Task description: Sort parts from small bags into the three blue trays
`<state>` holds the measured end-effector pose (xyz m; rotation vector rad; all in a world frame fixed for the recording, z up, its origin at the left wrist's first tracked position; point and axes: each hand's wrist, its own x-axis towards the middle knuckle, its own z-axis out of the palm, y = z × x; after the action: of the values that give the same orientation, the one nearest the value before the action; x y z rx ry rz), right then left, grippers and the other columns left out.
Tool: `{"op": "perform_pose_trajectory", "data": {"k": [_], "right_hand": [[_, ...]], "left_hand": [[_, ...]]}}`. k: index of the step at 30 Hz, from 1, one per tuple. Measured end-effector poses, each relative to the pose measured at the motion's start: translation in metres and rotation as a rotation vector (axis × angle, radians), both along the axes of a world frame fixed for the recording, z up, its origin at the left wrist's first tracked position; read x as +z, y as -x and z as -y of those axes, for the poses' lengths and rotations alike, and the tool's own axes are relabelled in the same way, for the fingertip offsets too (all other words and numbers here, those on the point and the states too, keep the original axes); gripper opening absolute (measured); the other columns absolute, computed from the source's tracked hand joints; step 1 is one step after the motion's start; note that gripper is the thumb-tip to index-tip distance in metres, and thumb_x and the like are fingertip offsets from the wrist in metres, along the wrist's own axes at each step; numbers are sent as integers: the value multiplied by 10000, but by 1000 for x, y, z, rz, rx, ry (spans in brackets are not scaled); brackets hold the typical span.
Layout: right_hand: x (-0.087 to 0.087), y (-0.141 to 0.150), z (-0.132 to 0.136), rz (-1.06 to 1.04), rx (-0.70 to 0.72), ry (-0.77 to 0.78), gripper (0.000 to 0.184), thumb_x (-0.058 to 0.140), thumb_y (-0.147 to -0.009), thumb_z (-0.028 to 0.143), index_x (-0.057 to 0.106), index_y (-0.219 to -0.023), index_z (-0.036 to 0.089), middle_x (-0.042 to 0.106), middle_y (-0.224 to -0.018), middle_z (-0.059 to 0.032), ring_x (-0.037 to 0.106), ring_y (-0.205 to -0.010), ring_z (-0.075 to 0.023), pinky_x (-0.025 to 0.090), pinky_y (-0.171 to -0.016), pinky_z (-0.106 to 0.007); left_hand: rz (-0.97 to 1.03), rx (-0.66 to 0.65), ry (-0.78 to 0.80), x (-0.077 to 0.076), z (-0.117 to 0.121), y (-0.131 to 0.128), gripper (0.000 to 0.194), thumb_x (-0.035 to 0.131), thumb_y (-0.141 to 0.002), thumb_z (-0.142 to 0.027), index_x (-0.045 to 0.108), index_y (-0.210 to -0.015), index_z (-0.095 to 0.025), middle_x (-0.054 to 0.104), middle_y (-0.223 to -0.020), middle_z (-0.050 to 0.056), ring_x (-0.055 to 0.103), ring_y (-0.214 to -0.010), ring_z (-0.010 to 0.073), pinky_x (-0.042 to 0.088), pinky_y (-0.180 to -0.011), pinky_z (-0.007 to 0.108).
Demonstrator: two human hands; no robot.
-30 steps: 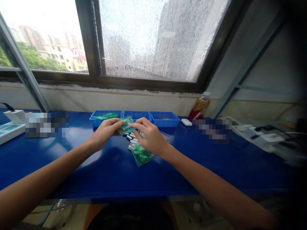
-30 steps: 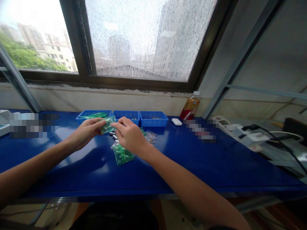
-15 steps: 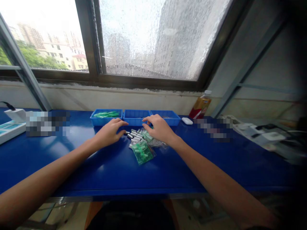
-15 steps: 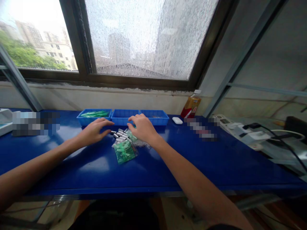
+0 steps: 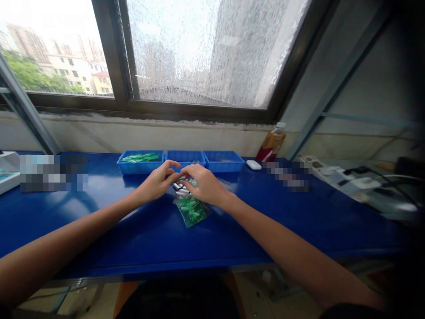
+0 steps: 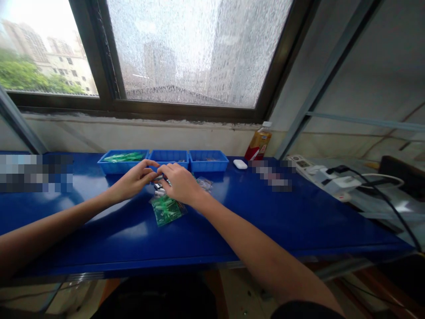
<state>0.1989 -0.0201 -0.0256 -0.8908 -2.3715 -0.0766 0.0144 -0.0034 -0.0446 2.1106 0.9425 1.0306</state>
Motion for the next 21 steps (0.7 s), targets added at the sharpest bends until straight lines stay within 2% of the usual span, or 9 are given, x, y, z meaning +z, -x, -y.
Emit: {"op": "perform_pose_trajectory", "data": {"k": [5,9,12,15,17,21], "right_hand": [[-1,2,3,1,24,-11,104,531,-829,242,576,-862,154,589,-799,-53,514,-783,-169,394,-724,-288],[-2,3,3,-46,8,8,167,462,-872,246,589,-839,144,606,-792,-63,523,-768,-162,394,-703,-281],[-3,5,3,-44,0,21,254,388,-907,264,586,-797,150,598,-751,-56,524,-741,-154,393,-694,-278],[-3,6,4,-84,-18,35,175,479,-863,300,559,-898,148,592,-779,-48,531,-739,-153,402,-689,-273],[-3,7,5,-112,-33,21,230,561,-807,288,526,-979,140,587,-814,-50,534,-749,-154,407,-688,-269],[-1,7,6,-67,-46,-42,100,513,-831,243,547,-859,153,579,-799,-50,523,-749,-154,402,-693,-270]], "left_hand": [[111,11,52,1,18,0,174,436,-876,-315,467,-945,-158,599,-729,13,589,-699,134,439,-635,251],[58,13,-53,4,23,4,205,504,-840,-302,525,-982,-155,599,-817,34,573,-772,144,444,-677,261],[-11,93,-146,6,23,4,205,531,-822,-301,554,-956,-147,591,-776,26,547,-715,135,424,-643,253],[-15,165,-148,9,23,1,235,489,-845,-346,575,-909,-137,593,-746,24,520,-655,126,395,-597,244],[-22,179,-149,9,21,-1,269,456,-858,-371,583,-843,-134,582,-707,14,498,-620,120,372,-570,237],[-80,154,-151,6,14,-3,393,353,-895,-401,547,-669,-145,560,-623,4,508,-603,127,373,-580,237]]}}
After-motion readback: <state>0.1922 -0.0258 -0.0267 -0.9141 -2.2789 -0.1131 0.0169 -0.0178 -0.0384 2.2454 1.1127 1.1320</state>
